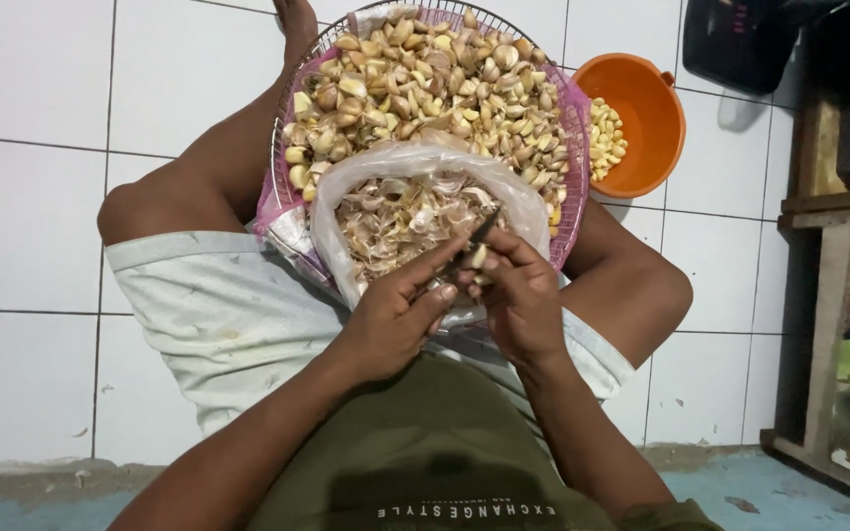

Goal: The person sits on the floor and peels garlic cloves using a small knife. They pick cloves from a large basket, peel the skin, and place the peeled cloves into an orange bowl while discarding the skins into a plastic bag.

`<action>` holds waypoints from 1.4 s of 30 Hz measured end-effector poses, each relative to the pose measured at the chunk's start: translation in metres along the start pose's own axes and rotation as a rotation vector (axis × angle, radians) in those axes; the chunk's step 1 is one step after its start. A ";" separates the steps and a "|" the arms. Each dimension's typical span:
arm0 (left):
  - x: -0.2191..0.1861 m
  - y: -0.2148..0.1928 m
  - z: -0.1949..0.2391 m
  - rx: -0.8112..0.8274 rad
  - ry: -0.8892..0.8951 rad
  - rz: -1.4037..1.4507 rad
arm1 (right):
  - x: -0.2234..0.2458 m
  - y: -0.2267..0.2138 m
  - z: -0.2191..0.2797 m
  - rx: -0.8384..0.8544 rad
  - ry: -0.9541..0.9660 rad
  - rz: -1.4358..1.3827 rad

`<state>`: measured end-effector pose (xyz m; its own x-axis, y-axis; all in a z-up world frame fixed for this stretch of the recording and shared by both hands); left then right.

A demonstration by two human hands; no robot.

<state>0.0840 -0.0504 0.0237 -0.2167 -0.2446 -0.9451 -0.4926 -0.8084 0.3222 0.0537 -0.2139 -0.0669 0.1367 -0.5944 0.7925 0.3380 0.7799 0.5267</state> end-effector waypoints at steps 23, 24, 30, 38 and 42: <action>0.008 -0.015 -0.010 -0.121 -0.216 -0.457 | 0.096 0.050 -0.216 0.198 -0.432 1.246; 0.010 -0.019 -0.010 -0.148 -0.239 -0.507 | 0.079 0.079 -0.212 0.308 -0.396 1.290; 0.019 -0.029 -0.011 -0.189 -0.258 -0.666 | 0.030 0.093 -0.239 0.330 -0.251 1.514; -0.001 -0.032 -0.011 -0.135 -0.267 -0.627 | 0.098 0.080 -0.159 0.123 -0.041 0.984; -0.035 -0.015 -0.004 -0.149 -0.080 -0.471 | 0.118 0.100 -0.079 0.252 -0.304 0.991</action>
<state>0.1024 -0.0312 0.0518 -0.0665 0.2031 -0.9769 -0.4281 -0.8902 -0.1559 0.1770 -0.2213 0.0549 -0.0049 0.3747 0.9272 -0.0032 0.9272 -0.3747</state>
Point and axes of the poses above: each hand's wrist, its own z-axis away from the middle knuckle, its own y-axis out of the palm, x = y × z, the point moved 9 cm from there along -z, towards the middle knuckle, and after that the axes turned 3 degrees about -z, right-handed, at the moved point
